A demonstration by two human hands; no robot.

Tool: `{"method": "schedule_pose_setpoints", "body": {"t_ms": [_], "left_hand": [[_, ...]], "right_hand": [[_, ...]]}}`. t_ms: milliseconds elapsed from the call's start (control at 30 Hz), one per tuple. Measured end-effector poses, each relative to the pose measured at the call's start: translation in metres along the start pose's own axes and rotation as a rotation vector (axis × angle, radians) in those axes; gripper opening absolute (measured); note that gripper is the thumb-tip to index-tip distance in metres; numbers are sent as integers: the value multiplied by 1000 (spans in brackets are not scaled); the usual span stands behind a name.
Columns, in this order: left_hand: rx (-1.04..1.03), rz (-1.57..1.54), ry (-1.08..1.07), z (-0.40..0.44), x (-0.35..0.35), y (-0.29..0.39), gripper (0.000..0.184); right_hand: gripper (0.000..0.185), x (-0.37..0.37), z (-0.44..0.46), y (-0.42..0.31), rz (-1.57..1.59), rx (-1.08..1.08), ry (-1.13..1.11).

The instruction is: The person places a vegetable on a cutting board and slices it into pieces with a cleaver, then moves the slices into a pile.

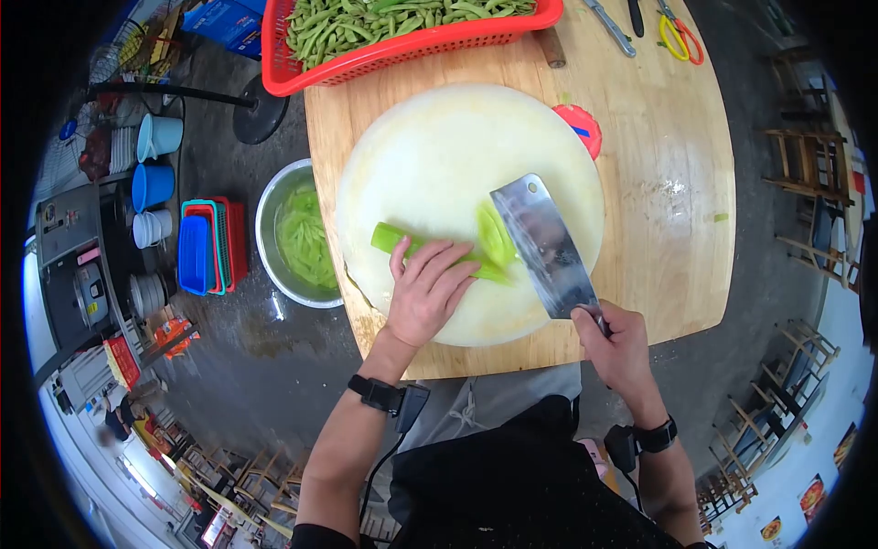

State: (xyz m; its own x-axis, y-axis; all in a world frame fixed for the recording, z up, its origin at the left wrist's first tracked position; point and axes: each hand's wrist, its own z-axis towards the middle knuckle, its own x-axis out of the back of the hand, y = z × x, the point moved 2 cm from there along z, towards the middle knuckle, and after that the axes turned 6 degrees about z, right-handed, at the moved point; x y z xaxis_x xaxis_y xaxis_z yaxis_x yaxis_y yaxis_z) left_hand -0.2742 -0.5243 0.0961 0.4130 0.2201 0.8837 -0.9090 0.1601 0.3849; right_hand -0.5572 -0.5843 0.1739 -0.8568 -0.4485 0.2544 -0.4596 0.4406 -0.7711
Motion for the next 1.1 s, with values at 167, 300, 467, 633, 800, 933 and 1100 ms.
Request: {"method": "schedule_pose_setpoints", "body": {"t_ms": [167, 300, 467, 633, 800, 933, 1100], "left_hand": [[28, -123, 77, 0, 1, 3, 33], [-26, -82, 114, -3, 0, 0, 32], [-25, -88, 129, 2, 4, 3, 25], [-50, -56, 145, 2, 4, 4, 24], [-64, -30, 127, 0, 3, 2, 22], [-69, -17, 129, -1, 0, 1, 24], [-60, -25, 120, -3, -2, 0, 25]], "right_hand": [[18, 3, -5, 0, -86, 94, 38], [12, -3, -14, -7, -264, 267, 11], [8, -20, -15, -31, -500, 514, 56], [8, -25, -10, -39, -615, 588, 2], [10, -33, -14, -42, -685, 658, 7], [13, -34, -14, -39, -743, 681, 8], [15, -33, -17, -39, -787, 662, 2]]}}
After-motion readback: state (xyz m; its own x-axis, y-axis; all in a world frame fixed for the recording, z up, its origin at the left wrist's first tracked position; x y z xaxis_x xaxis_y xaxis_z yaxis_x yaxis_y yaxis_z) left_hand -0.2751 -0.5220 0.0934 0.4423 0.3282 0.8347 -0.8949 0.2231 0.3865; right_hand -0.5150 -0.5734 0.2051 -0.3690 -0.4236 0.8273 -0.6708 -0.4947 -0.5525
